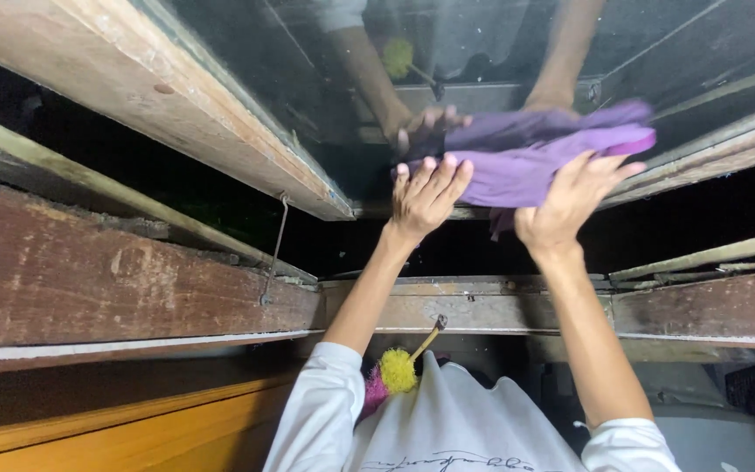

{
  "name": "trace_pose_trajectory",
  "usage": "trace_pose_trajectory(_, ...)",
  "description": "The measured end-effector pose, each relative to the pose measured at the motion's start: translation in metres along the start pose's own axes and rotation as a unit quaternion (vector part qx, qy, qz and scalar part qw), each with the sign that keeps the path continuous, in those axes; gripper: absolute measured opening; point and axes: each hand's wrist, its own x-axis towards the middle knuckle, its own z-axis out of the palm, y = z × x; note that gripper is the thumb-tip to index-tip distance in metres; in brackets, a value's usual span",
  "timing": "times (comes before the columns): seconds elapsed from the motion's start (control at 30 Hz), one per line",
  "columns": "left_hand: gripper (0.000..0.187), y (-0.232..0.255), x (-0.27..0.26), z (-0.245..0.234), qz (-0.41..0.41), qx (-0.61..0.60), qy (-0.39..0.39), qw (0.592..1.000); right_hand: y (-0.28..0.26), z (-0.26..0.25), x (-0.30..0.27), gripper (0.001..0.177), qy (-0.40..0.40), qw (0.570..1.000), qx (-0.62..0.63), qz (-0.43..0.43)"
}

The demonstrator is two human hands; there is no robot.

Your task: The person wipes a wooden window sill and the glass pane with a purple cloth. They repeatedly rub the sill and the glass surface, moving the cloth back and forth across the areas.

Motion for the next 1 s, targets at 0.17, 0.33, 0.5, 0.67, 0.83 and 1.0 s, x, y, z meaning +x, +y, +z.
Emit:
trace_pose_trajectory(0.17, 0.039, 0.007, 0.049, -0.008, 0.043, -0.005, -0.027, 0.999, 0.015, 0.002, 0.002, 0.111, 0.004, 0.990, 0.065, 0.123)
trace_pose_trajectory(0.33, 0.042, 0.024, 0.008, -0.008, 0.063, -0.007, -0.110, 0.992, 0.017, 0.027, -0.069, 0.086, -0.029, 0.992, 0.054, 0.106)
trace_pose_trajectory(0.5, 0.043, 0.031, 0.024, -0.009, 0.059, -0.054, -0.125, 0.989, 0.015, 0.011, -0.060, 0.078, -0.078, 0.988, 0.082, 0.108)
trace_pose_trajectory(0.67, 0.041, 0.042, 0.080, 0.001, 0.098, -0.058, -0.080, 0.990, 0.040, -0.009, -0.017, 0.092, -0.022, 0.980, 0.070, 0.184)
trace_pose_trajectory(0.83, 0.045, 0.053, 0.092, 0.012, 0.120, -0.075, -0.056, 0.988, 0.078, 0.002, -0.032, 0.107, 0.024, 0.986, 0.027, 0.166)
trace_pose_trajectory(1.0, 0.047, 0.073, 0.049, 0.018, 0.055, -0.069, -0.115, 0.989, 0.082, 0.011, -0.069, 0.063, -0.012, 0.998, 0.013, 0.065)
